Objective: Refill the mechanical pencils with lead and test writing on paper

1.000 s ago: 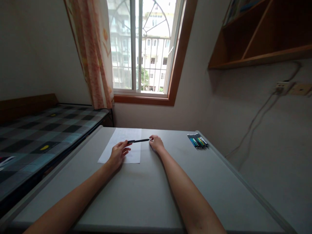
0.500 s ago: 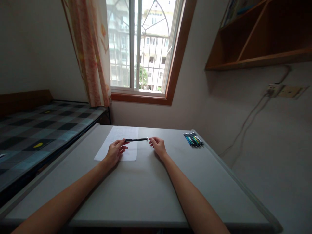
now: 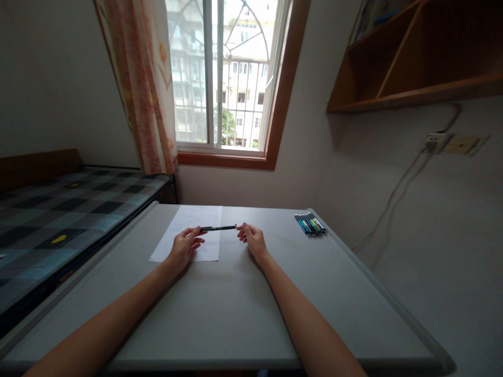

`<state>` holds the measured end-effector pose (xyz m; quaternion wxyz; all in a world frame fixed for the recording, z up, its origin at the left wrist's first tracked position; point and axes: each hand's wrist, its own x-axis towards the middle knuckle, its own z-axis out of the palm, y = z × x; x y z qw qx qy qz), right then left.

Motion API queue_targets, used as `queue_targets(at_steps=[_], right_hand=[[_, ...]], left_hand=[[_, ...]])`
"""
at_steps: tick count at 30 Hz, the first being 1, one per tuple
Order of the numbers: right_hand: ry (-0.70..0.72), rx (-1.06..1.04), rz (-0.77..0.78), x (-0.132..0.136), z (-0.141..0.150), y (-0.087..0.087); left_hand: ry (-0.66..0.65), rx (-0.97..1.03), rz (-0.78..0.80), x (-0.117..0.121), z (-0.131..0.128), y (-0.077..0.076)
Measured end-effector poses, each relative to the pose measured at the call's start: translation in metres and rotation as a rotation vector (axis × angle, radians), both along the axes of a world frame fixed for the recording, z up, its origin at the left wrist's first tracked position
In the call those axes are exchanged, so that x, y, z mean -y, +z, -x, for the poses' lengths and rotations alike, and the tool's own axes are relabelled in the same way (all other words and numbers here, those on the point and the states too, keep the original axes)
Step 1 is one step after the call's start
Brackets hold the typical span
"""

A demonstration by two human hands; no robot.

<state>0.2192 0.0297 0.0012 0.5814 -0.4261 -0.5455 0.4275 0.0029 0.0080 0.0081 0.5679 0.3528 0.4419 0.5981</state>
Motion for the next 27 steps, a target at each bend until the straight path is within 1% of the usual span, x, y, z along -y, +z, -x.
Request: queue_targets(at_steps=[14,20,27], right_hand=[[0.008,-0.006,-0.02,0.007,0.002,0.012],[0.012,-0.024,-0.005,0.006,0.004,0.012],[0.014,-0.02,-0.002,0.006,0.003,0.01]], left_hand=[[-0.023,-0.02,-0.027,-0.001,0.001,-0.001],[-0.025,-0.014,-0.029,-0.001,0.0,-0.001],[-0.059,0.029,-0.018,0.002,-0.002,0.002]])
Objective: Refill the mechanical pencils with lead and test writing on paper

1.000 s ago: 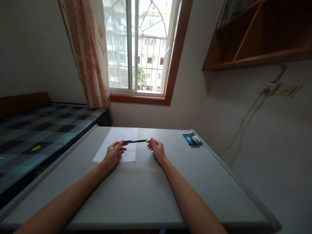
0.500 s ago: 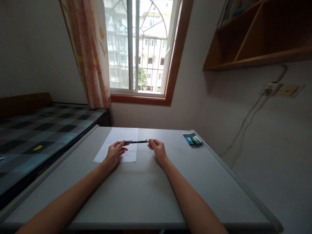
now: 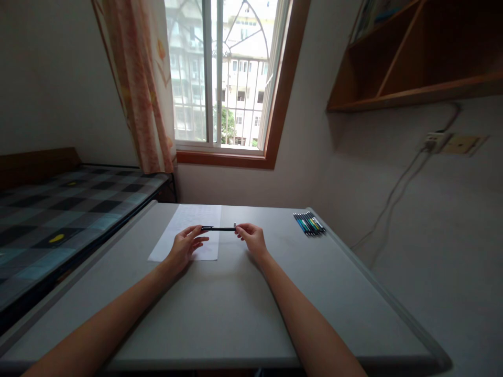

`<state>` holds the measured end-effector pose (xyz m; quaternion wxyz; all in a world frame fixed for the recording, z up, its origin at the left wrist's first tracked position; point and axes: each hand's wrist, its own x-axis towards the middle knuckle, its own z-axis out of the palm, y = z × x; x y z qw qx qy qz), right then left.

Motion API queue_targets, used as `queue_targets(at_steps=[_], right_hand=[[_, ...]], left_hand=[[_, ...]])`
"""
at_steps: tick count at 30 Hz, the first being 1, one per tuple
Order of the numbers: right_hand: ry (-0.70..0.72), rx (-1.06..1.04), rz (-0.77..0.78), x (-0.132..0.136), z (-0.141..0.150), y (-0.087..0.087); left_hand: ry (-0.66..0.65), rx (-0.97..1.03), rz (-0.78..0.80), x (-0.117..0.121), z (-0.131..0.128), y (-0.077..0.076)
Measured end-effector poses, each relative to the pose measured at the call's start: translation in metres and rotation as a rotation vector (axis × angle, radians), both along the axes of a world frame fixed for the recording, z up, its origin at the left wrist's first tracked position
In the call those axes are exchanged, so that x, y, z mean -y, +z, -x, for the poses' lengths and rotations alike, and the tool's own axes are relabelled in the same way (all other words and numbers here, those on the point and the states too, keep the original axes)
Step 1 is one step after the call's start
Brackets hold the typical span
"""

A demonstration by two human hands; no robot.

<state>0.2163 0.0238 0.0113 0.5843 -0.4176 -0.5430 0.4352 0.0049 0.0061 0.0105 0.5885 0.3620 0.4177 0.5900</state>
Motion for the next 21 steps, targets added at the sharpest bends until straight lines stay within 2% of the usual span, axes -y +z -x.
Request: queue_targets(at_steps=[7,14,21], right_hand=[[0.001,0.0,0.003,-0.0002,0.0006,-0.0007],[0.012,0.02,-0.019,-0.0006,0.0026,-0.002],[0.029,0.036,-0.018,-0.0013,0.003,-0.0042]], left_hand=[[-0.048,-0.016,-0.061,-0.0009,-0.0034,-0.0045],[-0.141,-0.075,-0.049,0.0056,-0.0099,-0.0044],[-0.095,-0.009,-0.072,0.0015,-0.0073,-0.0093]])
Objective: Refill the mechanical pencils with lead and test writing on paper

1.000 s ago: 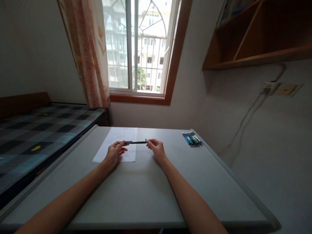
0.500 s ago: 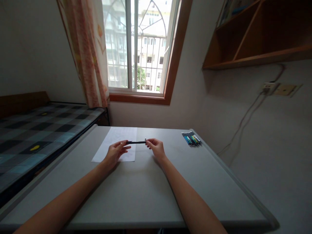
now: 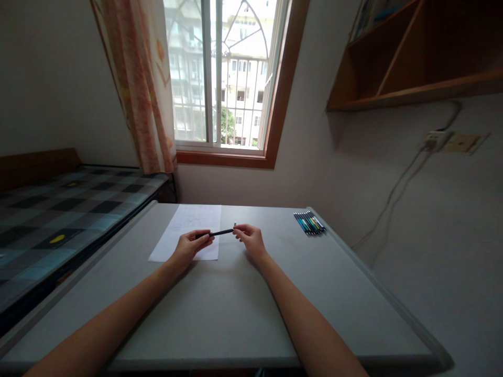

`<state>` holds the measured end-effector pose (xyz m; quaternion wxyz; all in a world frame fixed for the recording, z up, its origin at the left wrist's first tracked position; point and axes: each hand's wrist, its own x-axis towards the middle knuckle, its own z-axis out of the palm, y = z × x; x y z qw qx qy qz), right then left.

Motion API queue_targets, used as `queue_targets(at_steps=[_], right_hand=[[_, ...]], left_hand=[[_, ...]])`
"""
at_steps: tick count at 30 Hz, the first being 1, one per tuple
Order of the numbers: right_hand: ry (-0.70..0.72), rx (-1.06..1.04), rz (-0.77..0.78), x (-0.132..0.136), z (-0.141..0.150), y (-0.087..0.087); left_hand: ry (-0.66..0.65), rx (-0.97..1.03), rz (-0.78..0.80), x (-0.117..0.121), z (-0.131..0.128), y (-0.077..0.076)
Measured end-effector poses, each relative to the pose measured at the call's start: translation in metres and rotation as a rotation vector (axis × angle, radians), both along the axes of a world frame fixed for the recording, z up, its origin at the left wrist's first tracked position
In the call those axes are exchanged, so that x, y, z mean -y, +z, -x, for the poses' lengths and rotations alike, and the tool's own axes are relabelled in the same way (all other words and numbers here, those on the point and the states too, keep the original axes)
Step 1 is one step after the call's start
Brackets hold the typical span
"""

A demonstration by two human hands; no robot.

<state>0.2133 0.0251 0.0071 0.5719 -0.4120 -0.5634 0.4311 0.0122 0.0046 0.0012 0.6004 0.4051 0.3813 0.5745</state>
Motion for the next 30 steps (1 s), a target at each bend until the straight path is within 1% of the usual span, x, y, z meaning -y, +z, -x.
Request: queue_targets(at_steps=[7,12,18,21,26,30], right_hand=[[-0.001,0.023,-0.011,0.0,0.0,-0.003],[0.012,0.045,-0.015,-0.002,-0.001,-0.008],[-0.005,0.076,-0.063,-0.003,-0.003,-0.009],[-0.013,0.027,-0.048,-0.001,-0.002,-0.005],[-0.001,-0.076,0.036,0.001,-0.001,0.0],[0.011,-0.158,0.054,0.002,-0.002,0.002]], left_hand=[[0.046,0.06,0.006,-0.001,0.002,0.001],[0.073,0.103,0.02,-0.002,0.002,0.003],[0.101,0.122,0.035,-0.003,0.001,0.002],[0.101,0.118,0.047,-0.002,0.001,0.003],[0.067,0.109,0.055,0.0,0.0,0.006],[0.069,0.1,0.045,0.0,0.0,0.006]])
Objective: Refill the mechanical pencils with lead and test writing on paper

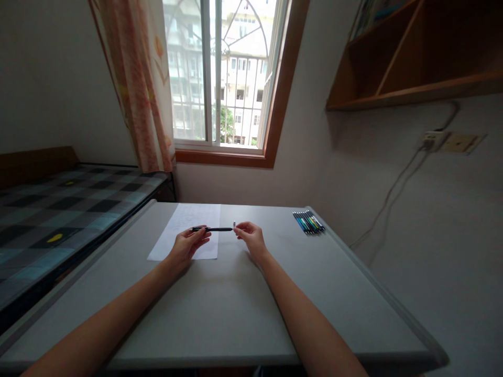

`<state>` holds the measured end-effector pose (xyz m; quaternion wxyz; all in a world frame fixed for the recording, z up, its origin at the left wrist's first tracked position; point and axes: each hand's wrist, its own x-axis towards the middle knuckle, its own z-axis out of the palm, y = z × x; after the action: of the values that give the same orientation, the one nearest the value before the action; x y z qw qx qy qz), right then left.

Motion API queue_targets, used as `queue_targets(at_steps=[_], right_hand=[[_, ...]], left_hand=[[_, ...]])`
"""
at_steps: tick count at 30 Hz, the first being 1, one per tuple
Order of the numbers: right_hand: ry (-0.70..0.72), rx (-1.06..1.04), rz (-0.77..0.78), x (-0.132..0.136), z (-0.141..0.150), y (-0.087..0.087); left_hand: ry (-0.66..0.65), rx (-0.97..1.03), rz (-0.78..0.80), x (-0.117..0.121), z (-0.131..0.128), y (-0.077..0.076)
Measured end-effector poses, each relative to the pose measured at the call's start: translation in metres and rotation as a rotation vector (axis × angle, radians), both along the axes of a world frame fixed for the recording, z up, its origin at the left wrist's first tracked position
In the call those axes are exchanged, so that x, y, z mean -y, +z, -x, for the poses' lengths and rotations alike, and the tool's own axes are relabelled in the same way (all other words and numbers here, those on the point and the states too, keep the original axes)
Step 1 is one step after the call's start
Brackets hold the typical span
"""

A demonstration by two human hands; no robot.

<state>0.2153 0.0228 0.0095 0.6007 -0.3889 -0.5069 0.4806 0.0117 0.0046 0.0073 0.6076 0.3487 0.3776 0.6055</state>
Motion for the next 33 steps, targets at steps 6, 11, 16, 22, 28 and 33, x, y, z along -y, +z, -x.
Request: queue_targets(at_steps=[6,11,16,22,28,33], right_hand=[[-0.01,-0.009,0.021,-0.0006,-0.0013,-0.0007],[-0.019,-0.034,0.034,-0.0024,-0.0011,-0.0015],[0.001,-0.04,0.038,-0.0012,-0.0013,0.0002],[-0.005,-0.06,0.023,-0.0017,-0.0023,-0.0023],[-0.025,-0.138,0.03,-0.0062,-0.0033,-0.0075],[-0.037,-0.152,0.045,-0.0071,-0.0033,-0.0071]], left_hand=[[0.001,-0.013,0.006,-0.0031,0.0029,-0.0033],[0.026,-0.047,0.037,-0.0016,0.0034,-0.0007],[0.031,-0.066,0.039,-0.0007,0.004,0.0005],[0.055,-0.066,0.052,-0.0005,0.0048,0.0013],[0.054,-0.075,0.056,0.0013,0.0043,0.0039],[0.059,-0.062,0.058,0.001,0.0041,0.0045]])
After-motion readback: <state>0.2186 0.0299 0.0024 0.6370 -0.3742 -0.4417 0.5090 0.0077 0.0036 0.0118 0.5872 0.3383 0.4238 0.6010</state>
